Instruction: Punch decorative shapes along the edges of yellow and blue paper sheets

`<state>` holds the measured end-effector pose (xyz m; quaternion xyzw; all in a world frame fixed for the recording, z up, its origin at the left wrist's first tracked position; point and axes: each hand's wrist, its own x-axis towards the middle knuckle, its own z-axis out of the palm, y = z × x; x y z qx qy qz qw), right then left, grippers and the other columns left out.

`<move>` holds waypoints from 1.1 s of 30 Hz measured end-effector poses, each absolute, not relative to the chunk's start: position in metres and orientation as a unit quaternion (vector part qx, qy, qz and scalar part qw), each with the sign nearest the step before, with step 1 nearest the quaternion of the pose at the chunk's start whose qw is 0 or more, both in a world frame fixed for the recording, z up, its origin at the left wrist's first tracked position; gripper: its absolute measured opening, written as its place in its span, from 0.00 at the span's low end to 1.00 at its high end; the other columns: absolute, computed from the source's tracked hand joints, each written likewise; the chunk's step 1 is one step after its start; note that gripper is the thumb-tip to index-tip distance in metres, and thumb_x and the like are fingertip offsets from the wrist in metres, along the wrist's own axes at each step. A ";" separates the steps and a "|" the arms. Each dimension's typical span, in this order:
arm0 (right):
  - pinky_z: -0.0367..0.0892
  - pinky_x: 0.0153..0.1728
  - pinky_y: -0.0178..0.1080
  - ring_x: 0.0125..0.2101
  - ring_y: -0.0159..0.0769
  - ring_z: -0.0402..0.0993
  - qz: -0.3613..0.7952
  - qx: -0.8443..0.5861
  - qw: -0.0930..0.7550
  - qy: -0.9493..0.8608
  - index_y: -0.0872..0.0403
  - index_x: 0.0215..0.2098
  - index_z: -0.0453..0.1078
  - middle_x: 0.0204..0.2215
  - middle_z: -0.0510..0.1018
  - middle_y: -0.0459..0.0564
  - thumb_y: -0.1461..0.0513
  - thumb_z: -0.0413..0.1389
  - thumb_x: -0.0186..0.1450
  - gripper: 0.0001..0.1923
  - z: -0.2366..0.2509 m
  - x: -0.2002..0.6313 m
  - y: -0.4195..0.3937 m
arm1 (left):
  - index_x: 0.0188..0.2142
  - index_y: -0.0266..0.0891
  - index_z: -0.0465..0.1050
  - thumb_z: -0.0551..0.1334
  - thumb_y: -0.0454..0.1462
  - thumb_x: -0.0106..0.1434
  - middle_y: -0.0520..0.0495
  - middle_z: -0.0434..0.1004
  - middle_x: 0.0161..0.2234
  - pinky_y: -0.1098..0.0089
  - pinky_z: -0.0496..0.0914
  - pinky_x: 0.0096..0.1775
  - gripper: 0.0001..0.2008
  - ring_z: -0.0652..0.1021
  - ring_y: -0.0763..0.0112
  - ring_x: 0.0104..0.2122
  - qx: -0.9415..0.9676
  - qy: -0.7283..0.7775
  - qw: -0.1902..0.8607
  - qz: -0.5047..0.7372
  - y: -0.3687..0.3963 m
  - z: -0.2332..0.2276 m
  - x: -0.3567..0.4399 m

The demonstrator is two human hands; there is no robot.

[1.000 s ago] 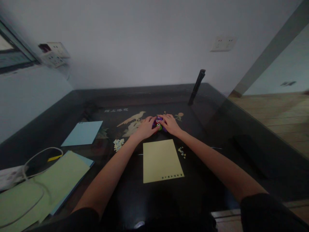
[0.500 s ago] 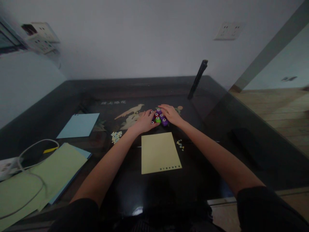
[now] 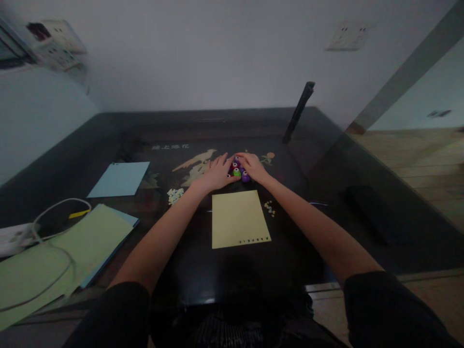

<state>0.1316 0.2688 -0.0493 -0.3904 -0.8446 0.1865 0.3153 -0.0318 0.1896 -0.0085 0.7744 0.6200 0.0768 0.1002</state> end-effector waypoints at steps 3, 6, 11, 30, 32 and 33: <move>0.59 0.54 0.47 0.51 0.44 0.70 0.194 -0.397 0.351 -0.826 0.56 0.49 0.71 0.49 0.77 0.57 0.53 0.43 0.71 0.21 -0.038 0.143 0.263 | 0.65 0.38 0.51 0.58 0.49 0.64 0.36 0.49 0.68 0.42 0.48 0.61 0.35 0.53 0.45 0.65 0.788 0.600 0.066 0.125 0.184 0.008 -0.028; 0.62 0.51 0.46 0.49 0.42 0.71 0.205 -0.395 0.378 -0.812 0.56 0.46 0.71 0.46 0.77 0.56 0.51 0.43 0.71 0.22 -0.022 0.163 0.247 | 0.57 0.36 0.63 0.57 0.42 0.66 0.40 0.64 0.60 0.54 0.57 0.60 0.22 0.66 0.57 0.59 0.813 0.533 0.043 0.229 0.167 0.029 -0.023; 0.65 0.36 0.38 0.33 0.34 0.71 0.233 -0.329 0.394 -0.826 0.53 0.31 0.68 0.29 0.75 0.48 0.55 0.46 0.70 0.16 0.014 0.194 0.182 | 0.33 0.38 0.70 0.52 0.36 0.66 0.47 0.75 0.34 0.67 0.68 0.42 0.10 0.75 0.68 0.38 0.866 0.393 0.093 0.295 0.098 0.043 -0.004; 0.54 0.20 0.33 0.18 0.27 0.54 0.569 -0.075 0.238 -0.784 0.50 0.20 0.47 0.16 0.55 0.40 0.48 0.41 0.69 0.24 -0.036 0.187 0.033 | 0.16 0.42 0.55 0.60 0.30 0.45 0.61 0.57 0.13 0.75 0.58 0.18 0.13 0.64 0.78 0.16 0.782 0.076 0.577 0.222 0.003 -0.053 0.021; 0.54 0.20 0.33 0.18 0.27 0.54 0.597 -0.085 0.229 -0.764 0.51 0.19 0.48 0.16 0.56 0.41 0.47 0.41 0.69 0.25 -0.036 0.189 0.034 | 0.16 0.42 0.53 0.58 0.28 0.49 0.60 0.55 0.13 0.75 0.58 0.19 0.14 0.62 0.79 0.16 0.771 0.093 0.589 0.224 0.004 -0.046 0.021; 0.54 0.20 0.32 0.18 0.26 0.55 0.609 -0.089 0.227 -0.755 0.51 0.19 0.49 0.16 0.56 0.41 0.47 0.41 0.70 0.26 -0.035 0.189 0.034 | 0.16 0.42 0.52 0.58 0.28 0.50 0.60 0.54 0.13 0.75 0.58 0.19 0.15 0.61 0.79 0.16 0.766 0.104 0.594 0.221 0.004 -0.043 0.022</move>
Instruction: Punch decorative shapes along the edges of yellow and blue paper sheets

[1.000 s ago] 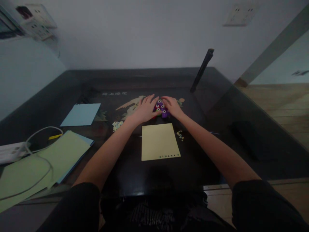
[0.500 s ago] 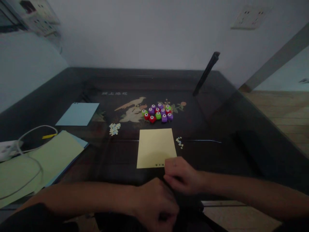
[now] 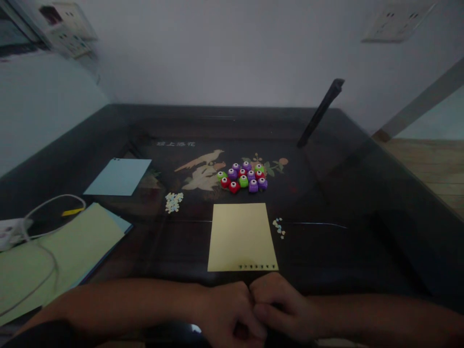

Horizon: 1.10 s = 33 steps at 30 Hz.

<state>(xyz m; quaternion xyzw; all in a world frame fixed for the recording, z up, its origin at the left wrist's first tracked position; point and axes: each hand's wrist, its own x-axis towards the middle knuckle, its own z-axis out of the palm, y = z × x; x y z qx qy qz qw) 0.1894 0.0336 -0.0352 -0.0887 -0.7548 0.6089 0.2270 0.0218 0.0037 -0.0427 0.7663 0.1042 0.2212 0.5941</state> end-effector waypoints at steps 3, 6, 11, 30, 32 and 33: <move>0.55 0.21 0.32 0.18 0.26 0.56 0.631 -0.091 0.225 -0.737 0.52 0.18 0.51 0.16 0.57 0.41 0.48 0.43 0.70 0.26 -0.034 0.190 0.035 | 0.16 0.42 0.49 0.57 0.29 0.52 0.60 0.52 0.12 0.75 0.57 0.19 0.16 0.59 0.78 0.15 0.759 0.119 0.597 0.229 0.004 -0.034 0.022; 0.56 0.22 0.32 0.19 0.26 0.58 0.639 -0.076 0.206 -0.738 0.52 0.19 0.53 0.17 0.58 0.41 0.47 0.43 0.70 0.26 -0.032 0.190 0.036 | 0.16 0.43 0.49 0.55 0.31 0.53 0.60 0.51 0.13 0.73 0.57 0.19 0.16 0.58 0.77 0.15 0.759 0.105 0.584 0.269 0.003 -0.030 0.022; 0.58 0.22 0.31 0.19 0.27 0.60 0.640 -0.033 0.186 -0.745 0.52 0.18 0.55 0.16 0.60 0.42 0.48 0.42 0.70 0.26 -0.033 0.190 0.039 | 0.17 0.43 0.49 0.55 0.33 0.55 0.59 0.53 0.14 0.72 0.58 0.20 0.15 0.60 0.76 0.17 0.774 0.089 0.567 0.268 0.001 -0.031 0.022; 0.58 0.22 0.31 0.18 0.27 0.65 0.563 0.092 0.149 -0.808 0.55 0.18 0.64 0.15 0.71 0.45 0.49 0.45 0.71 0.28 -0.034 0.191 0.050 | 0.16 0.42 0.58 0.63 0.35 0.54 0.59 0.61 0.12 0.73 0.59 0.20 0.15 0.62 0.76 0.15 0.814 0.059 0.563 0.134 0.014 -0.024 0.016; 0.57 0.21 0.31 0.18 0.27 0.65 0.560 0.089 0.155 -0.809 0.56 0.19 0.65 0.15 0.72 0.46 0.50 0.45 0.71 0.28 -0.035 0.190 0.050 | 0.16 0.41 0.58 0.62 0.35 0.56 0.58 0.60 0.12 0.72 0.59 0.20 0.16 0.61 0.76 0.14 0.816 0.067 0.556 0.143 0.013 -0.025 0.017; 0.57 0.21 0.31 0.18 0.26 0.65 0.562 0.088 0.161 -0.807 0.56 0.19 0.66 0.15 0.72 0.46 0.50 0.44 0.72 0.28 -0.035 0.189 0.049 | 0.16 0.41 0.58 0.61 0.36 0.56 0.58 0.60 0.12 0.72 0.58 0.20 0.16 0.61 0.75 0.15 0.816 0.069 0.554 0.148 0.012 -0.025 0.018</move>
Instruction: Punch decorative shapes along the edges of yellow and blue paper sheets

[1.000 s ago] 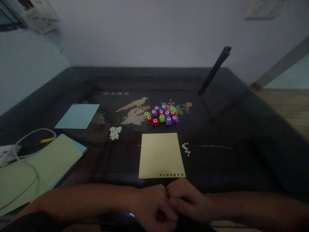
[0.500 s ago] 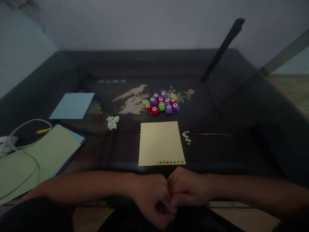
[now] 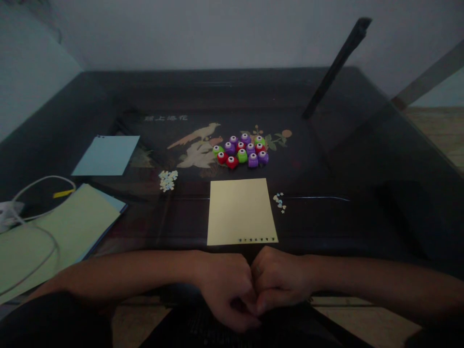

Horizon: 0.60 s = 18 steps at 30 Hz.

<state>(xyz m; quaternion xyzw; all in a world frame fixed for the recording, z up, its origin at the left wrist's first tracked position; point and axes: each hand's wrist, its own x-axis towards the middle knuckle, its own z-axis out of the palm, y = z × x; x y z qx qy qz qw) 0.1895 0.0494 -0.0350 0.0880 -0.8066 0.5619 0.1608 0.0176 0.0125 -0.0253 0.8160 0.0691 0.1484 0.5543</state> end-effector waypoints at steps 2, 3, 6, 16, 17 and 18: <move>0.57 0.20 0.30 0.17 0.26 0.65 0.564 0.084 0.174 -0.803 0.56 0.20 0.67 0.15 0.72 0.45 0.51 0.43 0.72 0.29 -0.036 0.189 0.048 | 0.15 0.41 0.58 0.60 0.36 0.58 0.57 0.61 0.12 0.72 0.59 0.20 0.17 0.62 0.75 0.15 0.815 0.072 0.554 0.156 0.012 -0.026 0.018; 0.56 0.19 0.30 0.17 0.25 0.64 0.562 0.079 0.182 -0.803 0.56 0.19 0.67 0.14 0.72 0.45 0.50 0.43 0.72 0.29 -0.036 0.188 0.047 | 0.15 0.41 0.59 0.61 0.37 0.57 0.57 0.61 0.12 0.72 0.59 0.20 0.17 0.63 0.75 0.16 0.815 0.074 0.554 0.155 0.011 -0.027 0.018; 0.53 0.18 0.30 0.15 0.25 0.63 0.543 0.070 0.194 -0.814 0.56 0.17 0.66 0.13 0.71 0.44 0.49 0.45 0.71 0.30 -0.040 0.188 0.044 | 0.15 0.41 0.63 0.63 0.38 0.56 0.57 0.63 0.13 0.72 0.60 0.21 0.16 0.65 0.75 0.16 0.819 0.080 0.550 0.143 0.010 -0.030 0.018; 0.51 0.17 0.30 0.14 0.24 0.62 0.511 0.061 0.187 -0.836 0.56 0.15 0.66 0.12 0.71 0.44 0.44 0.41 0.70 0.34 -0.047 0.187 0.039 | 0.16 0.42 0.65 0.66 0.40 0.54 0.58 0.65 0.14 0.72 0.60 0.21 0.14 0.66 0.74 0.17 0.856 0.077 0.499 0.110 0.005 -0.046 0.020; 0.51 0.17 0.31 0.14 0.24 0.62 0.511 0.061 0.186 -0.837 0.56 0.15 0.65 0.12 0.71 0.44 0.44 0.41 0.70 0.34 -0.047 0.187 0.038 | 0.16 0.42 0.64 0.67 0.40 0.51 0.58 0.65 0.14 0.71 0.59 0.21 0.14 0.66 0.74 0.17 0.867 0.071 0.483 0.097 0.004 -0.049 0.020; 0.51 0.17 0.31 0.14 0.24 0.62 0.511 0.061 0.184 -0.838 0.55 0.15 0.64 0.11 0.70 0.44 0.44 0.40 0.70 0.35 -0.048 0.187 0.037 | 0.16 0.42 0.64 0.68 0.40 0.49 0.58 0.65 0.14 0.70 0.58 0.20 0.15 0.66 0.74 0.17 0.879 0.065 0.464 0.084 0.003 -0.051 0.020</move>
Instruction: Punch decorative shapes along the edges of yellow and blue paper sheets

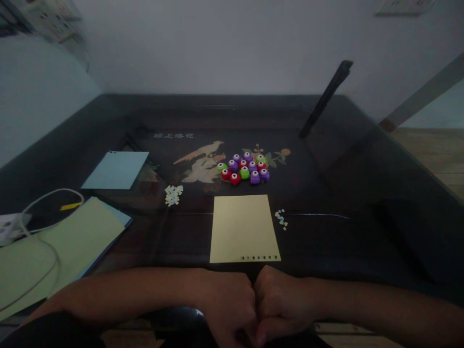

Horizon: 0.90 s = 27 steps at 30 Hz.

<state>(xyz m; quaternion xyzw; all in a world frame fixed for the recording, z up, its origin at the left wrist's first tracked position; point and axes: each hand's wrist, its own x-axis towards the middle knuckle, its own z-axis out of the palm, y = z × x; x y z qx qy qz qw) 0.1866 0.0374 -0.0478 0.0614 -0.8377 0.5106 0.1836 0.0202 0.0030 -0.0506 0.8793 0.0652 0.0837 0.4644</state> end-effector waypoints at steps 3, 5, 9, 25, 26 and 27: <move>0.51 0.17 0.31 0.14 0.25 0.62 0.502 0.062 0.168 -0.846 0.55 0.14 0.62 0.11 0.70 0.44 0.43 0.38 0.70 0.35 -0.049 0.187 0.036 | 0.17 0.43 0.64 0.70 0.41 0.43 0.58 0.64 0.14 0.70 0.57 0.19 0.14 0.65 0.73 0.16 0.903 0.057 0.424 0.048 0.002 -0.055 0.021; 0.50 0.17 0.32 0.14 0.26 0.60 0.491 0.057 0.161 -0.855 0.54 0.14 0.61 0.11 0.69 0.44 0.43 0.37 0.70 0.35 -0.048 0.188 0.037 | 0.18 0.43 0.64 0.70 0.42 0.41 0.58 0.65 0.14 0.70 0.58 0.19 0.14 0.66 0.72 0.17 0.903 0.053 0.425 0.031 0.003 -0.056 0.022; 0.49 0.16 0.31 0.14 0.25 0.58 0.518 0.059 0.186 -0.833 0.54 0.15 0.58 0.10 0.66 0.43 0.47 0.40 0.71 0.32 -0.045 0.191 0.040 | 0.19 0.43 0.65 0.68 0.43 0.43 0.58 0.69 0.17 0.71 0.60 0.20 0.13 0.71 0.71 0.20 0.891 0.039 0.451 0.027 0.008 -0.060 0.022; 0.46 0.17 0.34 0.17 0.30 0.52 0.514 0.118 -0.034 -0.849 0.52 0.12 0.52 0.11 0.55 0.39 0.64 0.59 0.55 0.21 -0.057 0.190 0.037 | 0.16 0.43 0.69 0.70 0.42 0.46 0.58 0.68 0.14 0.72 0.59 0.17 0.12 0.70 0.72 0.16 0.850 0.035 0.524 0.024 0.010 -0.065 0.026; 0.45 0.16 0.35 0.16 0.31 0.50 0.502 0.121 -0.054 -0.855 0.52 0.11 0.51 0.11 0.54 0.39 0.63 0.60 0.55 0.23 -0.056 0.189 0.036 | 0.16 0.42 0.69 0.70 0.43 0.48 0.57 0.68 0.14 0.72 0.60 0.18 0.13 0.70 0.72 0.16 0.844 0.036 0.535 0.031 0.011 -0.063 0.025; 0.44 0.15 0.36 0.16 0.31 0.49 0.492 0.123 -0.073 -0.859 0.52 0.10 0.50 0.10 0.53 0.39 0.62 0.60 0.55 0.25 -0.054 0.187 0.036 | 0.17 0.42 0.70 0.69 0.44 0.51 0.56 0.70 0.16 0.72 0.63 0.19 0.13 0.71 0.72 0.18 0.839 0.042 0.542 0.039 0.011 -0.060 0.024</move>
